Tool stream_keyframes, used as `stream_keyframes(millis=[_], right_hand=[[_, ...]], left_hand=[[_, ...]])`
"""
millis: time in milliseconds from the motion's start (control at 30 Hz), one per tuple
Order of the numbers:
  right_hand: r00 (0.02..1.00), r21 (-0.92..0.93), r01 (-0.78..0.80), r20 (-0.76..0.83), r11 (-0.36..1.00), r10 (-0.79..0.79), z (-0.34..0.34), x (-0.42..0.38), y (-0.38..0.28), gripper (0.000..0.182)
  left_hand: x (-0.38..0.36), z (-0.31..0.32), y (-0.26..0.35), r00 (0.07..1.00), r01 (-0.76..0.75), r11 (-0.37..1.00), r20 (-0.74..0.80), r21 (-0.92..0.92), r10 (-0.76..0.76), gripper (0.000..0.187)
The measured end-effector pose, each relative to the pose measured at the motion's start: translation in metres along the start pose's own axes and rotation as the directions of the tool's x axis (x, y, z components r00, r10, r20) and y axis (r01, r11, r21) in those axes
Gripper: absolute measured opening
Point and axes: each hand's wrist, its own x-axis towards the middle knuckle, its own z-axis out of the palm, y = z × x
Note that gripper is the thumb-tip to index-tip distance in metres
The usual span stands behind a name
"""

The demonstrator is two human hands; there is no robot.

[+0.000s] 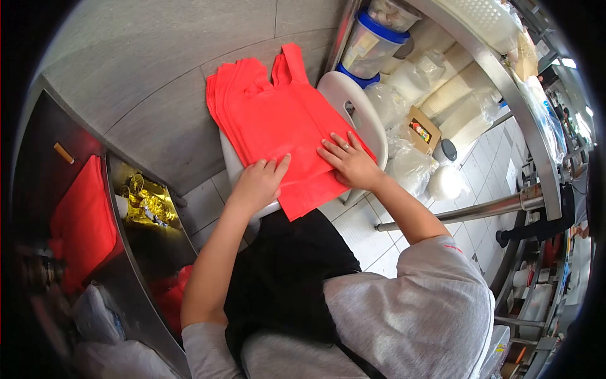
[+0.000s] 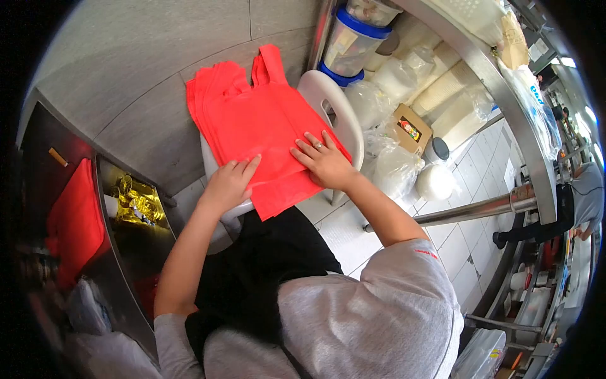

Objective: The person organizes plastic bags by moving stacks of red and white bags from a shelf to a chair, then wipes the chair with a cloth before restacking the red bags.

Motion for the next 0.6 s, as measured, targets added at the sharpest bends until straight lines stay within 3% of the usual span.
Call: stream_keyframes(millis=[33, 133, 233, 333, 467, 600], right_hand=[[1.0, -0.006, -0.009, -0.026, 1.0, 0.009, 0.0, 0.002, -0.001, 0.075], [0.999, 0.08, -0.043, 0.005, 0.996, 0.043, -0.01, 0.008, -0.002, 0.081], [0.991, 0.168, -0.068, -0.103, 0.983, 0.086, -0.018, 0.013, -0.004, 0.09], [0.932, 0.112, -0.072, -0.345, 0.991, 0.107, -0.02, 0.02, -0.012, 0.094], [0.825, 0.137, -0.119, -0.537, 0.983, 0.175, -0.02, 0.036, -0.026, 0.087], [0.877, 0.14, -0.117, -0.45, 0.983, 0.168, -0.017, 0.058, -0.026, 0.075]], left_hand=[[0.006, -0.002, -0.001, 0.998, 0.03, 0.999, 0.055, -0.019, -0.029, 0.061], [0.02, -0.014, -0.015, 0.984, -0.031, 0.972, -0.18, -0.232, -0.012, 0.054], [0.03, -0.044, -0.012, 0.973, 0.078, 0.931, -0.177, -0.356, -0.149, 0.047], [0.037, -0.055, -0.013, 0.978, 0.081, 0.93, -0.151, -0.359, -0.144, 0.041], [0.04, -0.061, -0.01, 0.981, 0.034, 0.946, -0.17, -0.322, -0.093, 0.042], [0.038, -0.062, -0.008, 0.979, 0.023, 0.965, -0.19, -0.263, -0.075, 0.044]])
